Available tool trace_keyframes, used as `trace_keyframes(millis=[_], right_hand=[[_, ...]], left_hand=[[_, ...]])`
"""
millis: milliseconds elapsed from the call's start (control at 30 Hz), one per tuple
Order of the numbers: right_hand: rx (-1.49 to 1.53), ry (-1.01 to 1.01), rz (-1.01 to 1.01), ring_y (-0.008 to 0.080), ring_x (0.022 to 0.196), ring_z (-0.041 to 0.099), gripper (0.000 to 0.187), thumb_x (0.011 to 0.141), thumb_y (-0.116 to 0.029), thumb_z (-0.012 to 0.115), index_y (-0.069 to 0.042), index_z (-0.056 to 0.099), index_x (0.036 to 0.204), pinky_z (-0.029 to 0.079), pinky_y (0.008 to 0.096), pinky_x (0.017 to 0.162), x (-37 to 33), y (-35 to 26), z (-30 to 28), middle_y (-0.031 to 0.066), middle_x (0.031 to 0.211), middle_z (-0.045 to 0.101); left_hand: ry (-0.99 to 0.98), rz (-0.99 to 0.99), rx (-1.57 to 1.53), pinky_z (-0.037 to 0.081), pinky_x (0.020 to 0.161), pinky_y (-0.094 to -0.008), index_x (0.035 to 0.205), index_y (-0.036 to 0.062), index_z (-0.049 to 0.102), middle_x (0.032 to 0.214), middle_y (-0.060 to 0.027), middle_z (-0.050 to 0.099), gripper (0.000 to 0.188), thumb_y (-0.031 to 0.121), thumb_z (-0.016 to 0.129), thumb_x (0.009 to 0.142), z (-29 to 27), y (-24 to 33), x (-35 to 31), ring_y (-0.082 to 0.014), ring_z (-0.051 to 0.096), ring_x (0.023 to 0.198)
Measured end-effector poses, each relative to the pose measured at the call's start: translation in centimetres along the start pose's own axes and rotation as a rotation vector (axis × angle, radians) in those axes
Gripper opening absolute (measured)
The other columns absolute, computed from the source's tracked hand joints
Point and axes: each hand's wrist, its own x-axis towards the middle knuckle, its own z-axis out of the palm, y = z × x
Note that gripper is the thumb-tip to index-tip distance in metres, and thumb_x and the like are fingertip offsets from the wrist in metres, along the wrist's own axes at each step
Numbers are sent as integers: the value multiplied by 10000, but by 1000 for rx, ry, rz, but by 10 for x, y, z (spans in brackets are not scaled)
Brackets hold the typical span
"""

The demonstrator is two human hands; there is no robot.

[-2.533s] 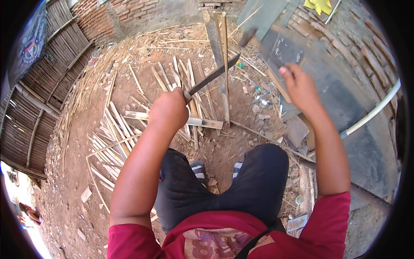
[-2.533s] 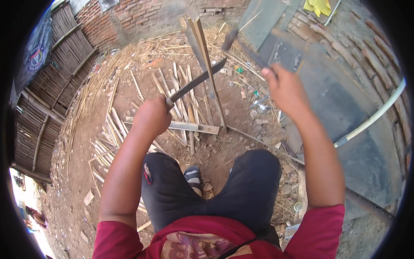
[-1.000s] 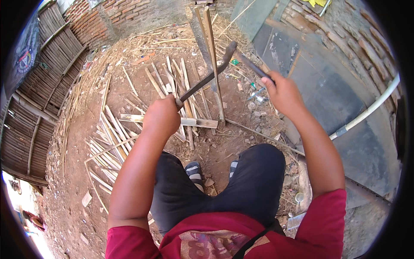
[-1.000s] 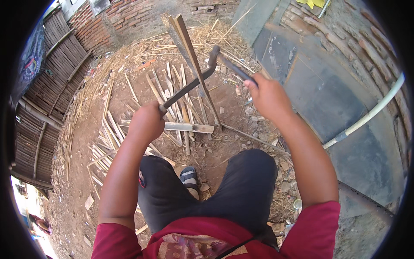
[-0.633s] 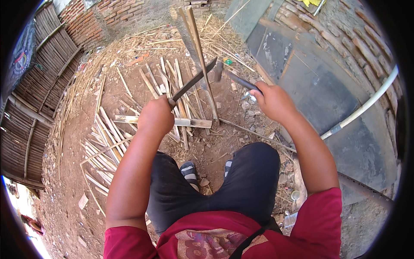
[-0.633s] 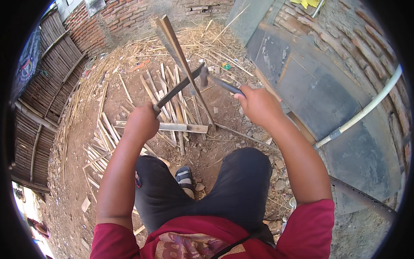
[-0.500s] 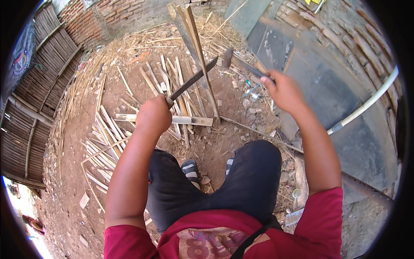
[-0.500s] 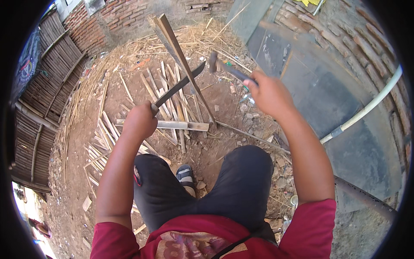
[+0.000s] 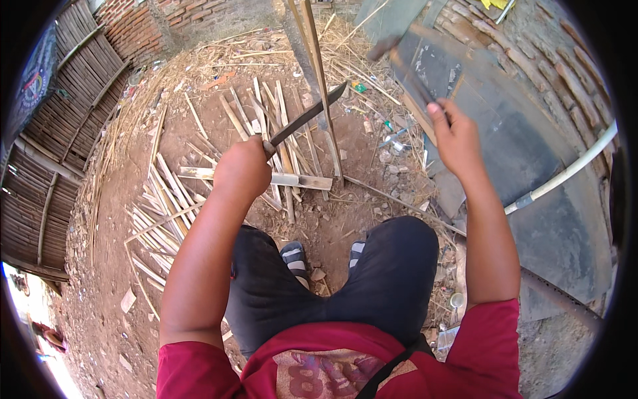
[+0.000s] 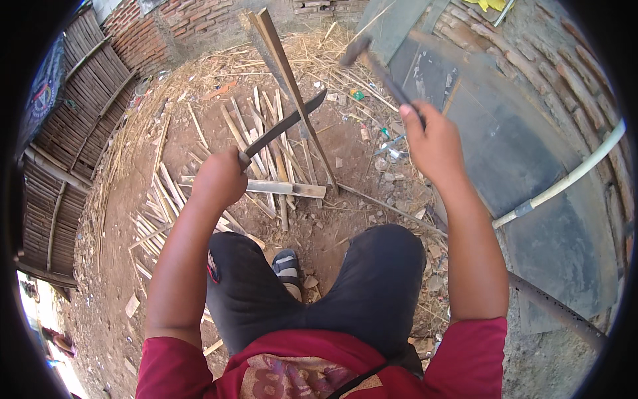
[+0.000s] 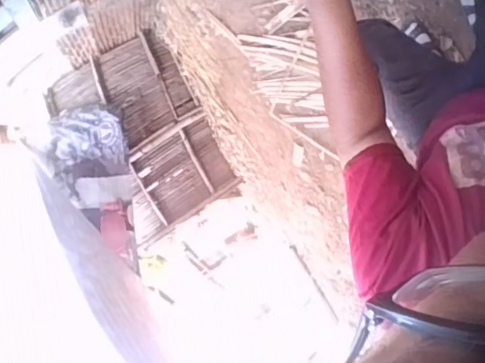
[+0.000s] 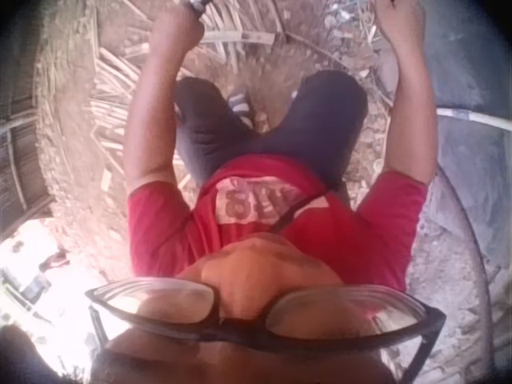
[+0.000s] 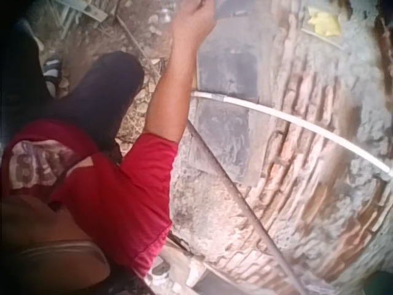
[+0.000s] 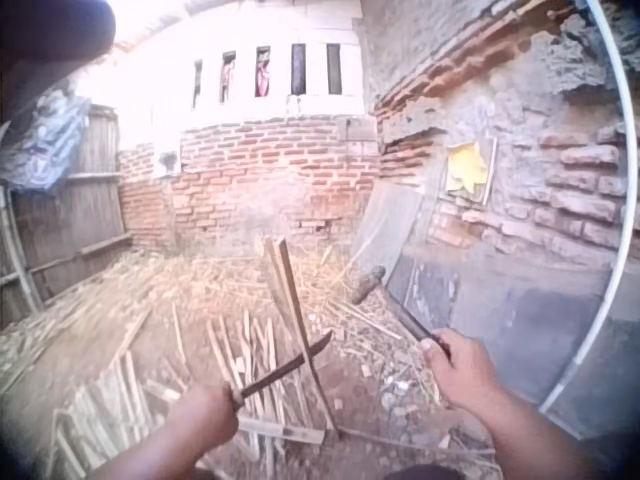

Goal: The person splits a piece of bamboo by placing a large knife blade against the end of the bamboo and repeatedly striking the back of the blade with a hammer.

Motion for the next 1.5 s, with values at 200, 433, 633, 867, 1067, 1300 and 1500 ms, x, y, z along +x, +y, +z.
trace_keyframes(millis=[200, 433, 633, 867, 1067, 1300, 1500], right_hand=[[-94, 91, -196, 348, 668, 659, 395, 1034, -393, 560, -34, 651, 1171, 493, 447, 632, -5, -2, 36, 172, 698, 646], [-43, -20, 6, 393, 705, 669, 352, 1043, -366, 551, -36, 648, 1120, 496, 479, 667, 4, -3, 6, 208, 750, 664], [-113, -42, -99, 383, 701, 664, 357, 1044, -371, 546, -38, 657, 1109, 496, 466, 666, -13, 11, 40, 207, 759, 663], [27, 6, -5, 432, 755, 672, 372, 1048, -380, 537, -49, 590, 1208, 505, 494, 701, 14, -4, -9, 244, 783, 652], [-205, -81, -33, 436, 778, 673, 398, 1044, -403, 532, -27, 657, 1074, 499, 517, 687, -29, 9, 31, 236, 795, 675], [-79, -87, 76, 425, 730, 673, 388, 1025, -388, 577, -25, 662, 1133, 500, 491, 660, -12, 20, 11, 209, 761, 681], [-62, 115, -147, 354, 664, 666, 380, 1033, -389, 564, -43, 660, 1161, 499, 452, 629, -8, 16, 40, 176, 711, 655]], left_hand=[[-7, 3, 1, 548, 835, -525, 1042, 2, 645, 936, -254, 715, 195, 110, 620, 882, -5, 18, 1, -431, 696, 912], [-31, -14, 23, 552, 840, -524, 1041, -2, 647, 955, -259, 715, 190, 113, 613, 893, -2, 14, -2, -430, 698, 936], [-25, 32, -18, 559, 829, -510, 1061, 28, 669, 992, -235, 721, 190, 117, 607, 904, 2, 27, 1, -418, 699, 956], [-38, 14, 11, 563, 836, -504, 1087, 47, 681, 989, -226, 724, 212, 99, 600, 899, 4, 23, 2, -398, 708, 949], [-57, 19, 28, 562, 839, -507, 1082, 33, 678, 980, -228, 723, 211, 107, 604, 898, 0, 31, 3, -411, 705, 943], [-24, -28, 30, 556, 844, -517, 1059, 19, 669, 990, -238, 722, 197, 119, 606, 901, 7, 14, 10, -425, 699, 949], [-46, -8, 16, 554, 848, -518, 1066, 20, 664, 996, -237, 722, 201, 127, 603, 906, 1, 32, 9, -415, 701, 957]])
